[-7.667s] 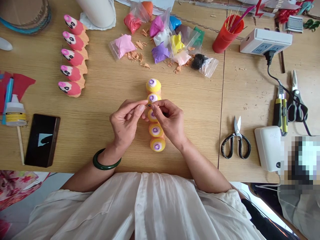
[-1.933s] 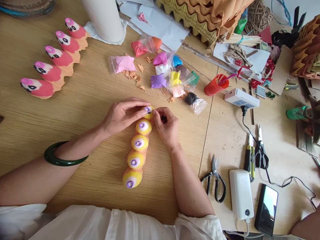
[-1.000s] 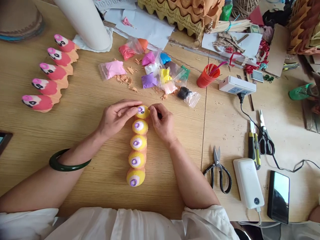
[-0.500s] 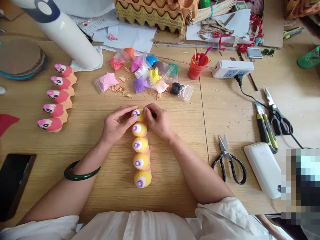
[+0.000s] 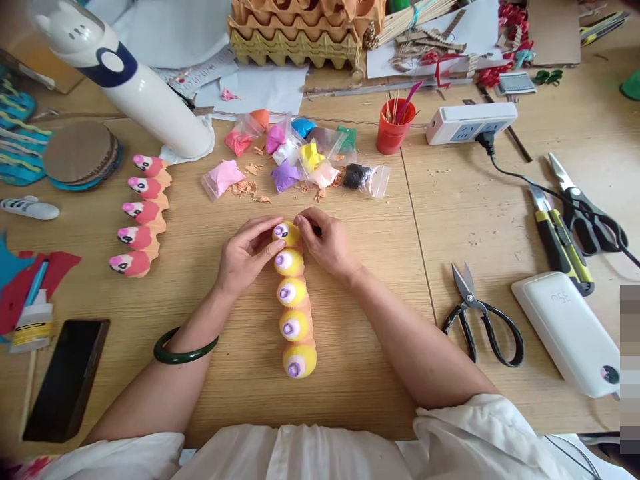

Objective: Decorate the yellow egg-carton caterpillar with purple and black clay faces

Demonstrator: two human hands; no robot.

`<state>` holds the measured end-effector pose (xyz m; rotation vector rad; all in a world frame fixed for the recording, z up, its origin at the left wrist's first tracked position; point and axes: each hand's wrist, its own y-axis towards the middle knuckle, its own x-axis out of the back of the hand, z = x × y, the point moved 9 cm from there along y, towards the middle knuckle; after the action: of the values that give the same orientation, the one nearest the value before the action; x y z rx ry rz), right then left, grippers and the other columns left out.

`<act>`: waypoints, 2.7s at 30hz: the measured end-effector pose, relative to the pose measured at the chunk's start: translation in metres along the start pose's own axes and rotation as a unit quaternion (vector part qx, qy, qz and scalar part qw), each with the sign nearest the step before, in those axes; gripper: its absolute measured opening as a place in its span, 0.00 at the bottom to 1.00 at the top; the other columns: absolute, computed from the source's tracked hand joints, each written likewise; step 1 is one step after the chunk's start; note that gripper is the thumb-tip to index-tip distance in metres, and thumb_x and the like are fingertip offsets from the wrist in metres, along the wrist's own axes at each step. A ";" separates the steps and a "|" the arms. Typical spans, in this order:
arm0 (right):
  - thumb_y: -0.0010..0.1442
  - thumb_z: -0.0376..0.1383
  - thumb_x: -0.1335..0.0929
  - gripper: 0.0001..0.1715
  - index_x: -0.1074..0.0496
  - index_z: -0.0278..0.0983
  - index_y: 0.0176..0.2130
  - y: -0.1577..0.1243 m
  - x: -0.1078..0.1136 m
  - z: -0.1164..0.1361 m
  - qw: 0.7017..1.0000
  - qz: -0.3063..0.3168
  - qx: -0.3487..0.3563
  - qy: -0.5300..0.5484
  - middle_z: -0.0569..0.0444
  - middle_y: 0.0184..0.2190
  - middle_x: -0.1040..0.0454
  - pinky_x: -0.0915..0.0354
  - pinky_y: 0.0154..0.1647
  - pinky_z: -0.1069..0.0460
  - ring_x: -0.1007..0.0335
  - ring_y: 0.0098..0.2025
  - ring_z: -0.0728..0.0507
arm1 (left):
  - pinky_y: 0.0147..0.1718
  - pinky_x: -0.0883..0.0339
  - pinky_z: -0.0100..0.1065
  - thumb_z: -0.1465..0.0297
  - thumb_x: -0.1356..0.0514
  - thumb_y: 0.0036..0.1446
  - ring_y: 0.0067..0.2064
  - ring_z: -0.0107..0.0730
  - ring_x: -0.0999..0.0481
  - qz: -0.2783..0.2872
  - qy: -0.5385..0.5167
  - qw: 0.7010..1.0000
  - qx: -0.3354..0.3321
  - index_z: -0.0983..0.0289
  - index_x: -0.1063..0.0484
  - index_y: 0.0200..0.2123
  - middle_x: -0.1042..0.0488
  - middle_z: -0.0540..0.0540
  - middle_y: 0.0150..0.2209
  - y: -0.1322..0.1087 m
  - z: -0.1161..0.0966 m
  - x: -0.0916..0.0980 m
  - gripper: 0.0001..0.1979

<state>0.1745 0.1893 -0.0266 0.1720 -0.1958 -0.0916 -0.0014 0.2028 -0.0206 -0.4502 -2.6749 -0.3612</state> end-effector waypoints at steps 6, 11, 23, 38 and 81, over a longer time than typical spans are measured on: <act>0.71 0.51 0.33 0.21 0.25 0.37 0.36 0.000 0.000 0.000 1.000 -0.001 -0.002 0.012 0.54 0.31 0.22 0.33 0.37 0.52 0.30 0.32 0.48 | 0.65 0.27 0.43 0.60 0.31 0.65 0.61 0.42 0.20 -0.020 0.003 1.000 -0.010 0.61 0.18 0.57 0.18 0.59 0.58 0.001 -0.003 0.001 0.20; 0.70 0.56 0.33 0.26 0.26 0.37 0.35 0.003 0.000 -0.001 1.000 -0.001 -0.001 0.031 0.56 0.29 0.25 0.33 0.37 0.51 0.31 0.32 0.48 | 0.66 0.27 0.43 0.59 0.31 0.65 0.61 0.42 0.19 -0.016 0.006 1.000 -0.003 0.61 0.18 0.57 0.18 0.60 0.58 0.001 -0.001 0.000 0.21; 0.56 0.65 0.24 0.33 0.25 0.39 0.34 0.013 0.011 -0.016 0.971 -0.051 -0.073 0.221 0.65 0.19 0.38 0.51 0.14 0.56 0.52 0.17 0.54 | 0.62 0.24 0.43 0.60 0.32 0.64 0.57 0.43 0.17 -0.023 -0.028 0.999 -0.033 0.63 0.18 0.56 0.17 0.60 0.56 0.005 0.003 -0.003 0.21; 0.58 0.35 0.26 0.07 0.23 0.38 0.39 -0.058 0.039 -0.013 0.933 -0.137 -0.104 0.318 0.51 0.45 0.14 0.18 0.43 0.50 0.16 0.43 0.46 | 0.55 0.20 0.41 0.57 0.38 0.66 0.52 0.40 0.16 -0.196 -0.070 0.977 -0.046 0.64 0.17 0.49 0.16 0.62 0.51 -0.012 0.003 0.041 0.19; 0.70 0.37 0.27 0.08 0.17 0.45 0.48 -0.101 -0.004 0.088 0.987 0.014 0.154 -0.043 0.55 0.35 0.17 0.26 0.32 0.52 0.23 0.31 0.48 | 0.47 0.22 0.36 0.64 0.41 0.75 0.44 0.33 0.17 -0.151 0.011 0.980 -0.130 0.61 0.19 0.39 0.15 0.54 0.40 -0.095 -0.088 0.011 0.14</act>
<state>0.1452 0.0765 0.0401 0.4735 -0.2988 -0.0410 -0.0154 0.0913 0.0443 -0.1092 -2.6851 -0.8074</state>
